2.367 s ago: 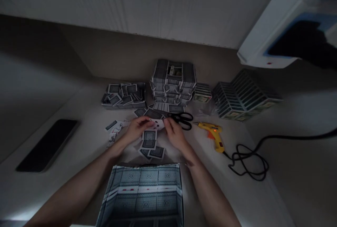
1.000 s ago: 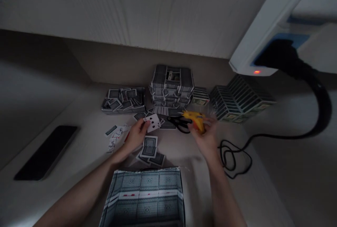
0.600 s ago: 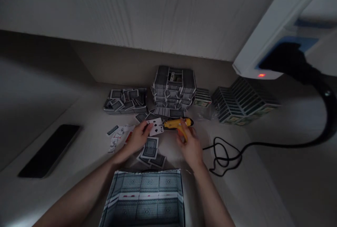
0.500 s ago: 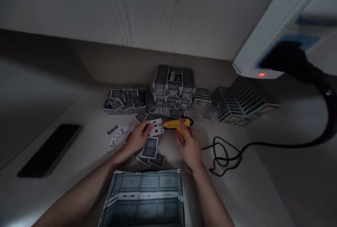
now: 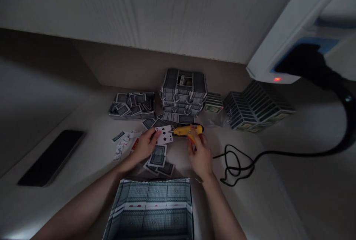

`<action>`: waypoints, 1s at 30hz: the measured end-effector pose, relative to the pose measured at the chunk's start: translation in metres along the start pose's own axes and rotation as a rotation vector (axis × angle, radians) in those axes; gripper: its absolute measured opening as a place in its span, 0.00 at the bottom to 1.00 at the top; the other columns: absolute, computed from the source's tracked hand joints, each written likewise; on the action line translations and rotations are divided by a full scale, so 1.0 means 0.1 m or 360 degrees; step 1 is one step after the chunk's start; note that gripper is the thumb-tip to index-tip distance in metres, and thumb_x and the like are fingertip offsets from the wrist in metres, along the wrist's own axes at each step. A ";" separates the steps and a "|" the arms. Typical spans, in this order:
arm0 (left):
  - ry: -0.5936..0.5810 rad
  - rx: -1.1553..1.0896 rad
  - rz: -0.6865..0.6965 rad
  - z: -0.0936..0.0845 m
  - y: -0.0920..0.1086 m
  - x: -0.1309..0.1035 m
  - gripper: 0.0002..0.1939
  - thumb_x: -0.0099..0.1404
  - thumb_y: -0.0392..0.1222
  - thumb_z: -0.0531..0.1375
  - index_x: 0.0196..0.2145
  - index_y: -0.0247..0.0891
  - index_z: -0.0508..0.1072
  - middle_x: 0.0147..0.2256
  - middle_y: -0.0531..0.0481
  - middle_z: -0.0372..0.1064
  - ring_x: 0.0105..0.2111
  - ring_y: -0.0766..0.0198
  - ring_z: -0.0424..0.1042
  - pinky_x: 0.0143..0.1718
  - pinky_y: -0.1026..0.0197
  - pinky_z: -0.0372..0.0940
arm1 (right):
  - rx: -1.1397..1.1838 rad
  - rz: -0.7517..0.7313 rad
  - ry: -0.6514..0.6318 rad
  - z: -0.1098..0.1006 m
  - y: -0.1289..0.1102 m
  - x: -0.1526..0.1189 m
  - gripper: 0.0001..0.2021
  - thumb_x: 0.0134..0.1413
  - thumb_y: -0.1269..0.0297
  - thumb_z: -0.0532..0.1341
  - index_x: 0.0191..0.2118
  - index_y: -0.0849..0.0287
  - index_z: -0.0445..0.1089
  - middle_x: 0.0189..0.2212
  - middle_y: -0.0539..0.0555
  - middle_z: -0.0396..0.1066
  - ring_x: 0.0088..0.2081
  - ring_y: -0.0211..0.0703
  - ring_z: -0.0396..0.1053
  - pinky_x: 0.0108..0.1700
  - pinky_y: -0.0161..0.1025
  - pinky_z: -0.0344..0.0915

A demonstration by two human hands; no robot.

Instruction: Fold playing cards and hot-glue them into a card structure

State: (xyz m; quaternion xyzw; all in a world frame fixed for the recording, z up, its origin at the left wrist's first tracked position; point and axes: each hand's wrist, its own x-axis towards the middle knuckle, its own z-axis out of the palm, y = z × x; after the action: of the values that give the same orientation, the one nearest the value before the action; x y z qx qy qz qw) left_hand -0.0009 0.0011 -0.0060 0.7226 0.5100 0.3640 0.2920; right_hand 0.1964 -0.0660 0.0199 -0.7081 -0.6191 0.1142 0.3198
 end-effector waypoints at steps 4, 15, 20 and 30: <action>0.0012 0.0006 0.0016 0.00 0.00 0.00 0.13 0.63 0.46 0.48 0.23 0.38 0.60 0.21 0.55 0.58 0.23 0.68 0.57 0.24 0.66 0.53 | 0.0014 -0.0021 0.0027 0.00 0.02 0.00 0.25 0.52 0.65 0.50 0.58 0.53 0.54 0.47 0.59 0.63 0.36 0.45 0.68 0.36 0.40 0.64; 0.0052 0.0019 0.0033 0.00 0.00 0.00 0.14 0.64 0.45 0.48 0.23 0.38 0.60 0.22 0.55 0.59 0.23 0.68 0.58 0.24 0.67 0.52 | -0.0047 -0.0074 0.0096 0.01 0.06 0.00 0.26 0.52 0.67 0.50 0.58 0.52 0.53 0.46 0.58 0.64 0.33 0.43 0.68 0.33 0.37 0.64; 0.0048 0.0006 0.0027 -0.01 0.02 0.00 0.14 0.63 0.46 0.48 0.23 0.37 0.60 0.21 0.55 0.58 0.23 0.69 0.58 0.24 0.67 0.53 | -0.0250 0.0175 0.0117 -0.05 0.15 0.03 0.26 0.51 0.63 0.52 0.57 0.53 0.55 0.42 0.57 0.67 0.26 0.42 0.68 0.29 0.37 0.61; 0.0021 -0.0005 0.0021 0.00 0.00 0.01 0.14 0.62 0.46 0.49 0.23 0.37 0.61 0.20 0.55 0.58 0.22 0.68 0.58 0.24 0.66 0.52 | -0.0750 0.0842 0.0252 -0.37 0.72 0.08 0.35 0.44 0.54 0.55 0.57 0.68 0.50 0.41 0.70 0.64 0.45 0.64 0.63 0.41 0.54 0.61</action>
State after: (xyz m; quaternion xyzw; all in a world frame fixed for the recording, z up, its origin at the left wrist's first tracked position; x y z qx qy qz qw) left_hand -0.0005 0.0017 -0.0059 0.7232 0.5065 0.3715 0.2872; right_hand 0.2763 -0.0721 0.0076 -0.9047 -0.3971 -0.0079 0.1541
